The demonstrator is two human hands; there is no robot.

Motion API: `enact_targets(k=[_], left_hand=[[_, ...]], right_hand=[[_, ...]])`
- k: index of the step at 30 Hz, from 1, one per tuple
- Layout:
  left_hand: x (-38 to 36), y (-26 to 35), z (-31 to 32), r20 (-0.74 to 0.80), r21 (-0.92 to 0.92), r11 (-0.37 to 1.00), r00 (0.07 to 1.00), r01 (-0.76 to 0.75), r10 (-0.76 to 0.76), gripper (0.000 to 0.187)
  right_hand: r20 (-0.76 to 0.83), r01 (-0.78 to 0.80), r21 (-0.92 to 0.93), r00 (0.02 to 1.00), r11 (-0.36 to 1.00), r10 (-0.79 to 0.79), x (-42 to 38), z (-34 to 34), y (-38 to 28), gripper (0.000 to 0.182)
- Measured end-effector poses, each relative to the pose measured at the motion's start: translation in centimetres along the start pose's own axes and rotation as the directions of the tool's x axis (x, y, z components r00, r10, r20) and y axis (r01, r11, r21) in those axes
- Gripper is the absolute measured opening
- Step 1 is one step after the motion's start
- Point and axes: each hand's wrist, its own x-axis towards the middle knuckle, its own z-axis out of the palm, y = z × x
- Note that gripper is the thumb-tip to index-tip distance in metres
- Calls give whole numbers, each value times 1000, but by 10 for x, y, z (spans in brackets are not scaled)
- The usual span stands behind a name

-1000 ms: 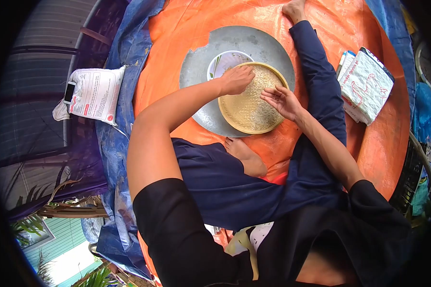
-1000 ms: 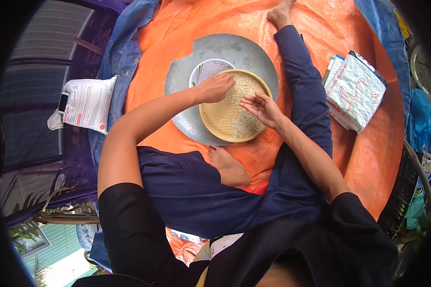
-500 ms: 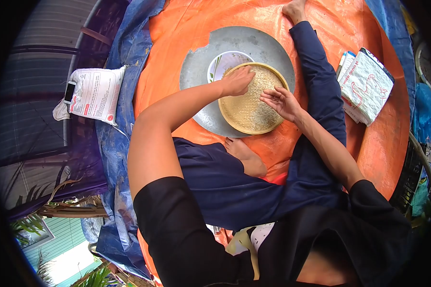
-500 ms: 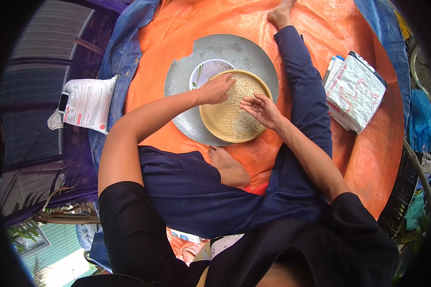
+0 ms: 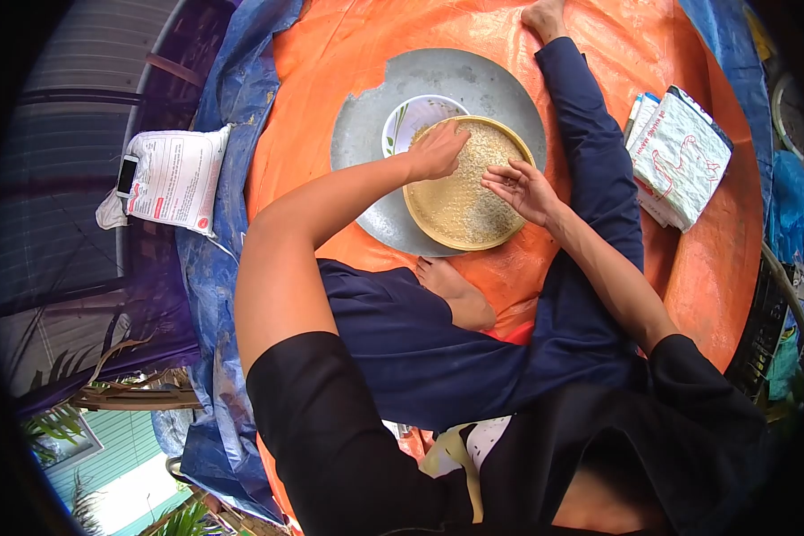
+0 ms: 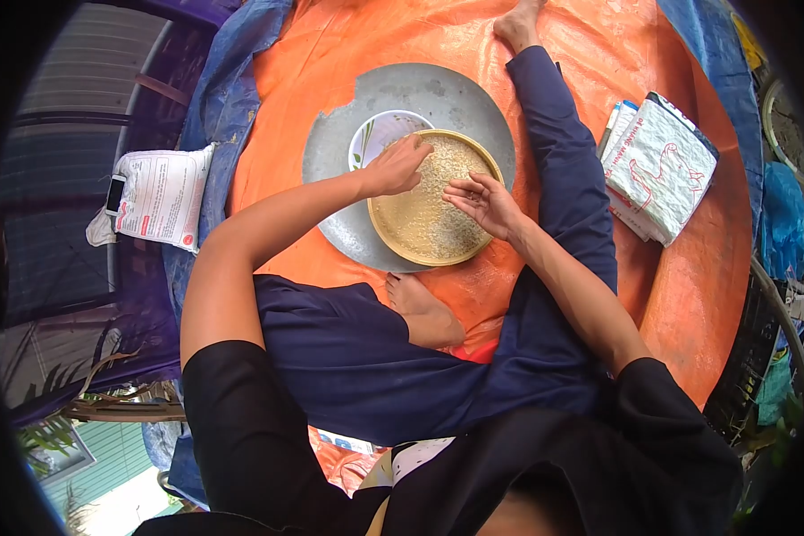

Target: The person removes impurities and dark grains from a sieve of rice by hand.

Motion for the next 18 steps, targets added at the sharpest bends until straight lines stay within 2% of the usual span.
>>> enact_targets(k=[5,11,14,18], left_hand=[[1,-8,6,26,-38,999,999,-24,25,44],[-9,-6,4,105,175,965,978,-197,180,16],[-15,-7,5,91,234,936,964,-264,250,11],[-16,-10,2,160,255,923,954,-287,252,12]], right_hand=[[8,6,-7,1000,1000,-6,1,0,1,51],[25,-5,7,1000,1000,5,0,2,0,51],[27,-3,10,1000,1000,3,-2,4,0,53],[28,3,-6,1000,1000,-3,-3,4,-1,54]])
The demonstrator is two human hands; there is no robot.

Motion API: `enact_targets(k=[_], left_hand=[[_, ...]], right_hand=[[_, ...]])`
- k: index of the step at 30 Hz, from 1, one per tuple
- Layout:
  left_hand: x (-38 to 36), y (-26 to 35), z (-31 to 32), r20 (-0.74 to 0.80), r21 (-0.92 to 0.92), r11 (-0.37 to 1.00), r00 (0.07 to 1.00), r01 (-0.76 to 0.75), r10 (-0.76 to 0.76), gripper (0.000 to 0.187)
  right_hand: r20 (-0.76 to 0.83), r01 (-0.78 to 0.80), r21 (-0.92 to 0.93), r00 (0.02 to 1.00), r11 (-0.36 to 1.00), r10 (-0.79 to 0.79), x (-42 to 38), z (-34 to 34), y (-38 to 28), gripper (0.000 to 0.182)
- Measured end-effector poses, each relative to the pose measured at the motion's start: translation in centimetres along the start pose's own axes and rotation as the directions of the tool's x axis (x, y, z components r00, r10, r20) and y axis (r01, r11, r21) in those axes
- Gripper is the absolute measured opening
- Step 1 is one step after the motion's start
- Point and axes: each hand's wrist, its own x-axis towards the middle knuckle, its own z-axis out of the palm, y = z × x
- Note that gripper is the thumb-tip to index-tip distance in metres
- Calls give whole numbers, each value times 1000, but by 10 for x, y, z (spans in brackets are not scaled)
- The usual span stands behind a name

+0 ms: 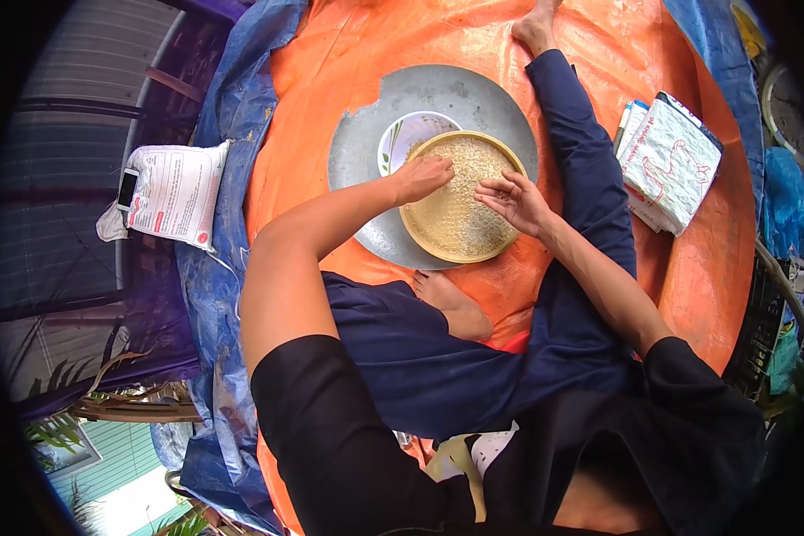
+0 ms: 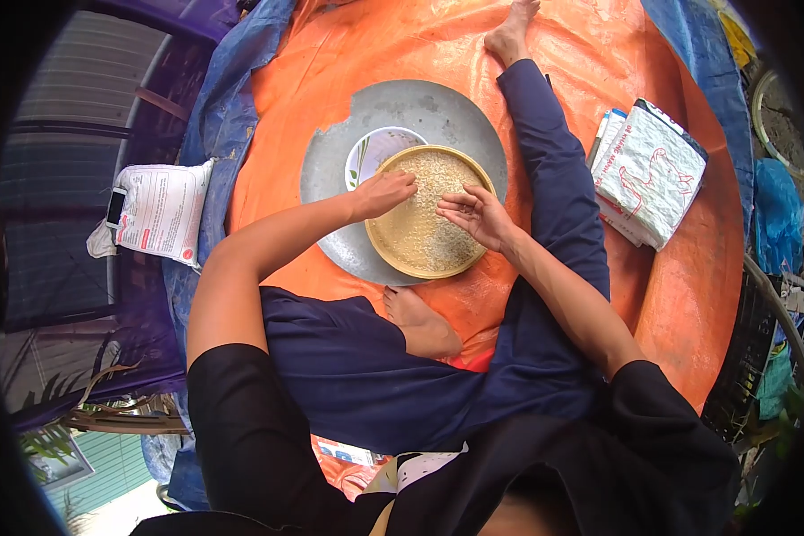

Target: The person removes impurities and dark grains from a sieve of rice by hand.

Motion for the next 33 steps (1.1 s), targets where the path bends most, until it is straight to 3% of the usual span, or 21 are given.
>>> enact_targets(k=[11,13,14,15,17,19,23,27,33], left_hand=[[3,-5,0,104,9,1000,994,27,-28,12],[2,-12,5,17,-141,989,999,43,-41,9],[4,-14,7,59,-195,974,992,118,-108,8],[8,-16,6,101,-243,950,979,194,-174,8],[4,-14,-3,77,-507,829,970,237,-231,10],[4,-11,-8,164,-550,763,939,340,-301,15],[-1,-18,7,309,-813,365,869,452,-387,12],[-2,-13,-6,407,-814,246,818,527,-406,14],[-4,-11,-8,429,-783,284,811,553,-397,12]], right_hand=[[-3,15,20,1000,1000,-15,0,0,-1,53],[-16,17,6,1000,1000,-17,0,-2,0,55],[-7,20,5,1000,1000,-20,1,-3,0,55],[11,21,6,1000,1000,-21,4,-8,1,55],[-13,21,12,1000,1000,-20,1,-4,0,53],[-12,21,8,1000,1000,-21,4,-6,0,53],[-9,30,1,1000,1000,-30,4,-5,1,52],[-16,17,3,1000,1000,-17,4,-5,2,52],[-12,16,-41,1000,999,-17,5,-6,3,55]])
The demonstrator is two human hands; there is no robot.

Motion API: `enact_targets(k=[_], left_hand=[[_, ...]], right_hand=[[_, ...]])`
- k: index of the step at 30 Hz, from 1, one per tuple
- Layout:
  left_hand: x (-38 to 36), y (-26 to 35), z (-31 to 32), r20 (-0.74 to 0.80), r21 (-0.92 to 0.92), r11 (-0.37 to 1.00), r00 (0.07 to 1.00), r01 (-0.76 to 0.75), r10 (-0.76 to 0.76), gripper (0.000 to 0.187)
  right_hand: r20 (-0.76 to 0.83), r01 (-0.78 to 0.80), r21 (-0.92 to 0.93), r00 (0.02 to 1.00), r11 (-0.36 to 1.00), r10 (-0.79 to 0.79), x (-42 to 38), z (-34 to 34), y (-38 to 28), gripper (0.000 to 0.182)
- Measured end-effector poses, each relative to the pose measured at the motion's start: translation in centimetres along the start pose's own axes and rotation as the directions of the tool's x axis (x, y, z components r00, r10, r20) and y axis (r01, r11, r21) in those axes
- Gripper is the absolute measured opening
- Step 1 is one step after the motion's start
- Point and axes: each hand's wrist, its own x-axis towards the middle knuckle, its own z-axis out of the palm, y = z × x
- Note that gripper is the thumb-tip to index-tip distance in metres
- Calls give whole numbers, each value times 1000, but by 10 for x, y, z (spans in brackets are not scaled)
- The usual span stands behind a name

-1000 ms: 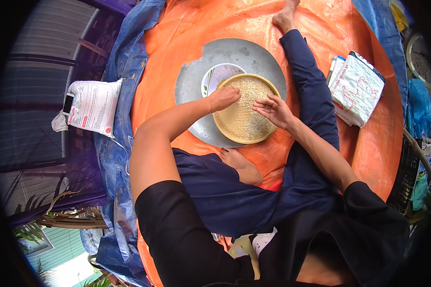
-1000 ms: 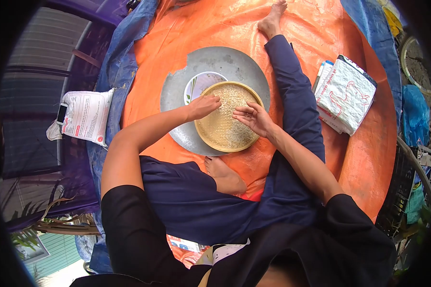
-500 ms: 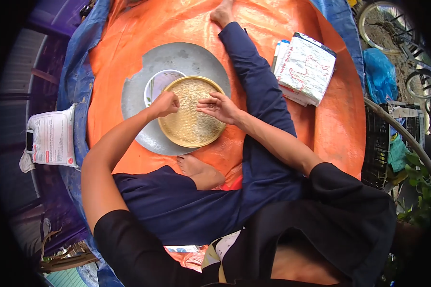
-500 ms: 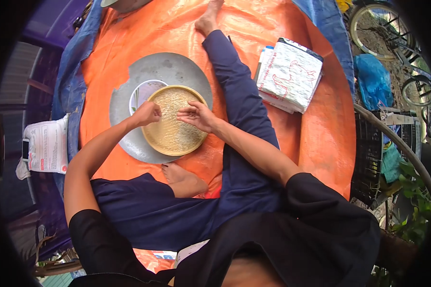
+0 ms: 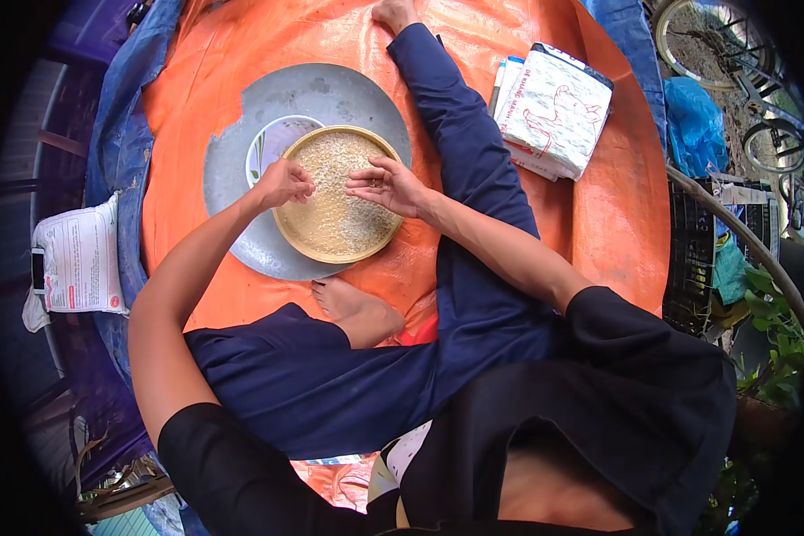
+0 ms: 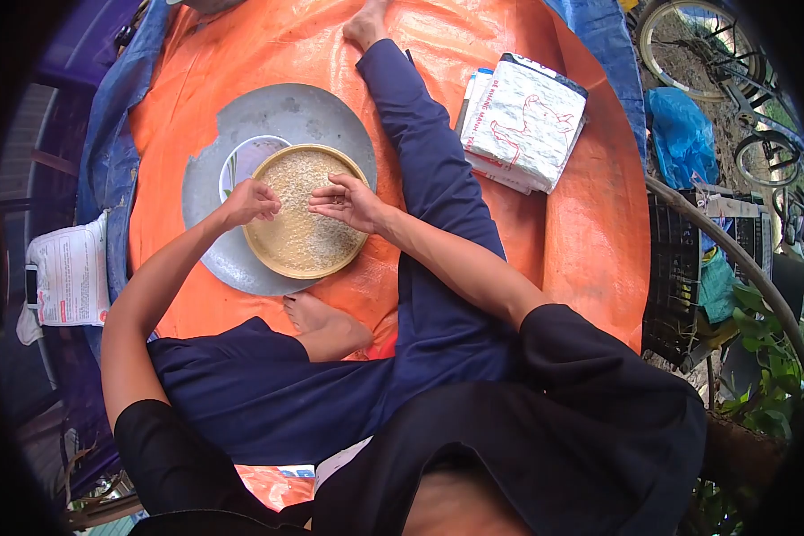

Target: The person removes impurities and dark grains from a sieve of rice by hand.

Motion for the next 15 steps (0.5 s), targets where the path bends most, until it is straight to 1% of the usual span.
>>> enact_targets(k=[3,9,12,15], left_hand=[[2,-5,1,-32,-29,1000,999,-1,0,13],[5,-11,3,-104,-7,1000,994,25,-25,16],[8,-14,4,-136,82,997,991,-6,18,15],[7,-13,6,-187,318,944,971,-87,152,16]], right_hand=[[-14,4,0,1000,1000,-4,-1,2,1,52],[-15,11,-4,1000,1000,-11,-3,5,0,51],[-18,5,-5,1000,1000,-5,-3,5,-1,50],[-7,8,-3,1000,1000,-8,-3,5,0,50]])
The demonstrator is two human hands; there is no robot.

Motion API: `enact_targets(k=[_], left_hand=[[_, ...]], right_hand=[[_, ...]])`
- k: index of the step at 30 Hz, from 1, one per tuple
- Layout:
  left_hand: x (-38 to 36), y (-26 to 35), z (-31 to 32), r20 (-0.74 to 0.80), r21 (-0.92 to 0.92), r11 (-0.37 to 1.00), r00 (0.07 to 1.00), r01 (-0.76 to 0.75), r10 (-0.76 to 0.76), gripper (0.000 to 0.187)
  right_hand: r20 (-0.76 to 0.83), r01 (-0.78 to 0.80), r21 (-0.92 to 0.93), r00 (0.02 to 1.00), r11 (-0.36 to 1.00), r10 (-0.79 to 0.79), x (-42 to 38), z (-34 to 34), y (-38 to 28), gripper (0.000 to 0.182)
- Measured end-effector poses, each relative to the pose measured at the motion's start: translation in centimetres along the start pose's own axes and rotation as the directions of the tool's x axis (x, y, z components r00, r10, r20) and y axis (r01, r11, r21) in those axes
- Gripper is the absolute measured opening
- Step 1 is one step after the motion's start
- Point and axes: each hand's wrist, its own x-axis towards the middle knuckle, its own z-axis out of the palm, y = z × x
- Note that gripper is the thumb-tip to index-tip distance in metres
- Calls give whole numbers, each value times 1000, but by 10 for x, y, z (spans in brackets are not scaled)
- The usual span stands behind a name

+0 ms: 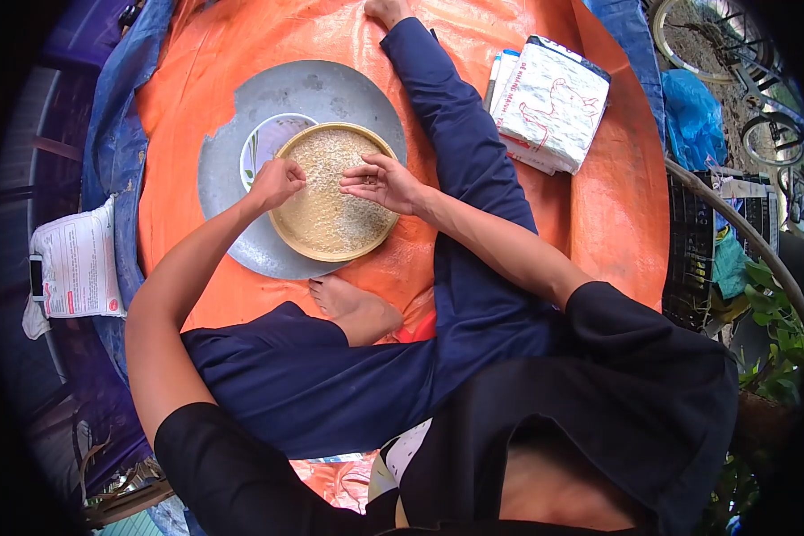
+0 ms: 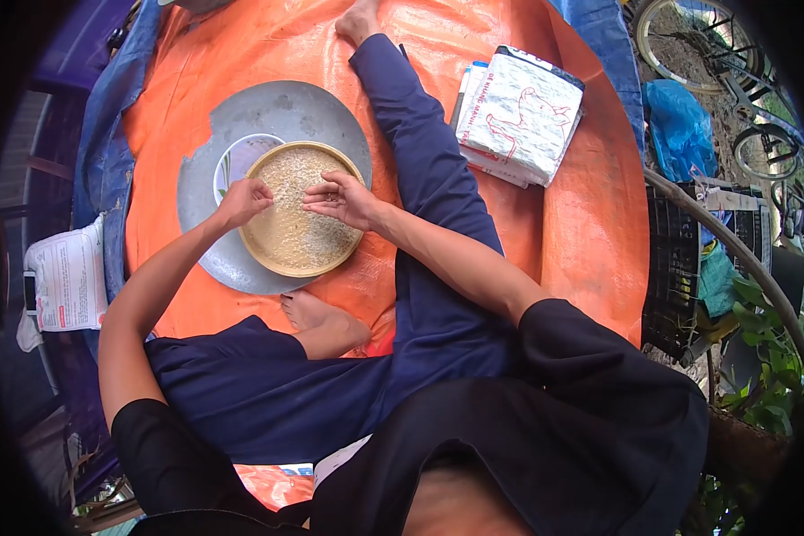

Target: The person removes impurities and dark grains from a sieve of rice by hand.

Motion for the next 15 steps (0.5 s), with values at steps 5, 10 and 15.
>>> enact_targets(k=[5,10,15], left_hand=[[-2,14,-1,-47,138,990,998,-25,31,17],[0,22,3,-47,251,968,998,-18,31,18],[3,17,8,-73,345,937,993,-64,95,11]], right_hand=[[3,-3,9,1000,1000,3,2,-3,0,50],[-7,-4,21,1000,1000,4,0,0,-2,51],[32,-5,27,999,1000,4,2,0,-2,53]])
